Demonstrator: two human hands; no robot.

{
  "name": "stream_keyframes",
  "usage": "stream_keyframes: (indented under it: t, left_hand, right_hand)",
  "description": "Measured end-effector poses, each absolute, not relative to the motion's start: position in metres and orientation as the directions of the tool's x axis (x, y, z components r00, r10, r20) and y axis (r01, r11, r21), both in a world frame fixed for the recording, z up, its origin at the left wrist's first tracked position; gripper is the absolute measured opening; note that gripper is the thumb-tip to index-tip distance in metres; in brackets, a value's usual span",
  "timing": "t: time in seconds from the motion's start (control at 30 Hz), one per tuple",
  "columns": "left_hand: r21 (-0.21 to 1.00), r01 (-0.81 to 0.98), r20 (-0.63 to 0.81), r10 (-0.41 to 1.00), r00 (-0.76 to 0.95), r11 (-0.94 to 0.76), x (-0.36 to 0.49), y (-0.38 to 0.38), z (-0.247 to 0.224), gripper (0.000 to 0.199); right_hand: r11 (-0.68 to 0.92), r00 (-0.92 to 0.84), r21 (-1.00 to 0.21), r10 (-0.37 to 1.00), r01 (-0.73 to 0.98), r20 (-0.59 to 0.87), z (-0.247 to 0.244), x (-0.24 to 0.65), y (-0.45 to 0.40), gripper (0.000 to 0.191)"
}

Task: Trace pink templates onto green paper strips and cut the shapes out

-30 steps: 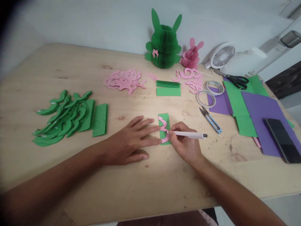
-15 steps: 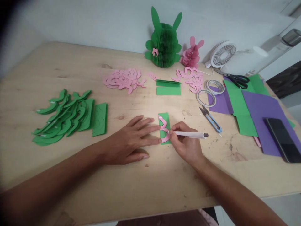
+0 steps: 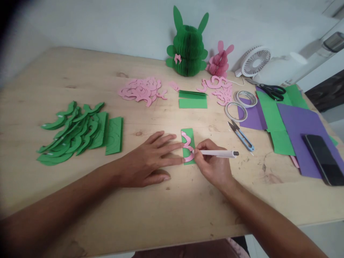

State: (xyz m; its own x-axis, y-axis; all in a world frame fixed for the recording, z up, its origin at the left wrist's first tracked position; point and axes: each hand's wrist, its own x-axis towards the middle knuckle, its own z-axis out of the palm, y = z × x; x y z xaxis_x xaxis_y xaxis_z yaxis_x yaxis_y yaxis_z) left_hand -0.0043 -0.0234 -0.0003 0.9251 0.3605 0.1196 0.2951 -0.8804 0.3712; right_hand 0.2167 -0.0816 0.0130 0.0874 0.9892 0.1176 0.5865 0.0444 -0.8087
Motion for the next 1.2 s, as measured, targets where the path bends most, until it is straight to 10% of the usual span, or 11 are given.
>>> stream_keyframes:
  t: [1.2]
  left_hand:
    - [0.371,0.296,0.123,0.363,0.924,-0.880,-0.0044,-0.0229,-0.0002,0.047]
  right_hand:
    - [0.041,0.072,-0.806,0.992,0.591,0.103,0.0158,0.2140,-0.0831,0.013]
